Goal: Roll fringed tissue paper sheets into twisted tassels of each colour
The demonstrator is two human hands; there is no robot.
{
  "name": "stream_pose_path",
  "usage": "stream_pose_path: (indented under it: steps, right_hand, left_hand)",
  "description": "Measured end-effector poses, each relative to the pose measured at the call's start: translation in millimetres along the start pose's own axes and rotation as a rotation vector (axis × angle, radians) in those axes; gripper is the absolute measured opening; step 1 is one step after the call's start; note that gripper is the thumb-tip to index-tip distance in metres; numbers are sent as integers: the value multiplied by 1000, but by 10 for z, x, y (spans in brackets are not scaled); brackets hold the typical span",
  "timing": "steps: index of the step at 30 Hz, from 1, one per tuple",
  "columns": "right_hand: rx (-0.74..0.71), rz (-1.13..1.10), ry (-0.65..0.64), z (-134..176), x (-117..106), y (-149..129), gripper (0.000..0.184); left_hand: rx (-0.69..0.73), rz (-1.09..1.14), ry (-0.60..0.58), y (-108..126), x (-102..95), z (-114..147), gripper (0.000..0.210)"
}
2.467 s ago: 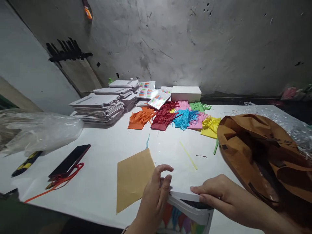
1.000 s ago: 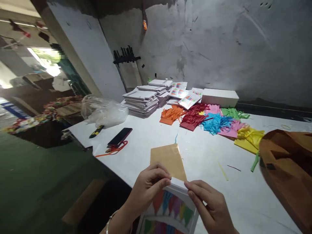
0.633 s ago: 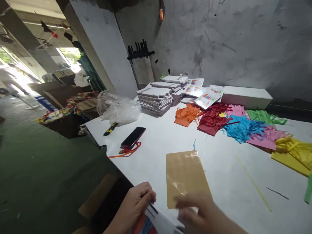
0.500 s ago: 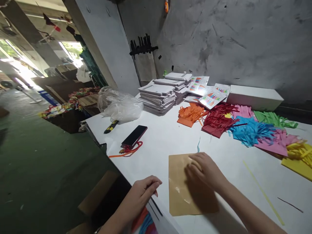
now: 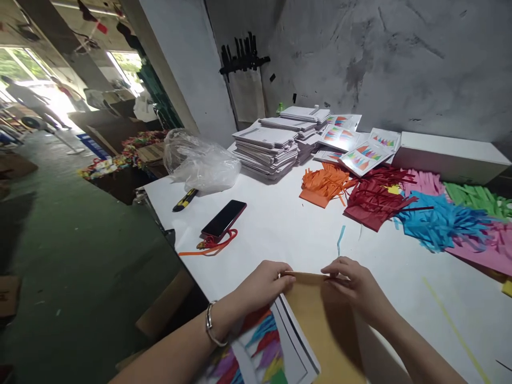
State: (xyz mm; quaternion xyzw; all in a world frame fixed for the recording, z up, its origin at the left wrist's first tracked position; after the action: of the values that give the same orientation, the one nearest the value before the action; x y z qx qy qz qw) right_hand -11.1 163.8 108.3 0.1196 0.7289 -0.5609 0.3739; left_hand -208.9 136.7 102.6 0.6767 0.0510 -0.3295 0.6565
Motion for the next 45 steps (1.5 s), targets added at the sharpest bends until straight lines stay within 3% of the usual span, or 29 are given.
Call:
stream_pose_path:
  steps: [3,9,18,25,33,41,45]
  right_hand:
    - [-54,3,82,64,-69,-49,23]
    - [-322,157,258,159,-80,-322,24]
    - [-477,210,445,311,-124,-523,20]
    - [-595,340,487,461,-53,-603,36]
    - [-616,351,474,507,-32,-628,27]
    - [-440,272,471,392,-150,-524,29]
    - [-434,267,451,362,-143,-511,26]
  left_hand:
    - [0,5,6,59,8,8,22]
    - [-11,16,-2,134,41,81,22]
    - [-28,96,-9,68,90,62,24]
    - [-75,205,-18,-3,151,73,28]
    - [-107,296,2,-78,208,75,36]
    - [-99,251,18,-16,174,41,34]
    - [-87,233,13,16,189,58,33]
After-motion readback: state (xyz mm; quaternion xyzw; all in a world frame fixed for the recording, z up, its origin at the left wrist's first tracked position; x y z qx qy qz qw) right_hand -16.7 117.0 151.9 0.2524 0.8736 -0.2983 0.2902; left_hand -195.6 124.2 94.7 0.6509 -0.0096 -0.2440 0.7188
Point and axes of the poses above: each hand's wrist, its own z-axis away from the middle knuckle, its own x-axis out of the palm, y = z × x, the point moved 8 cm from there along -z, towards the middle knuckle, and after that the axes turned 11 degrees about x, right-handed, at the moved point
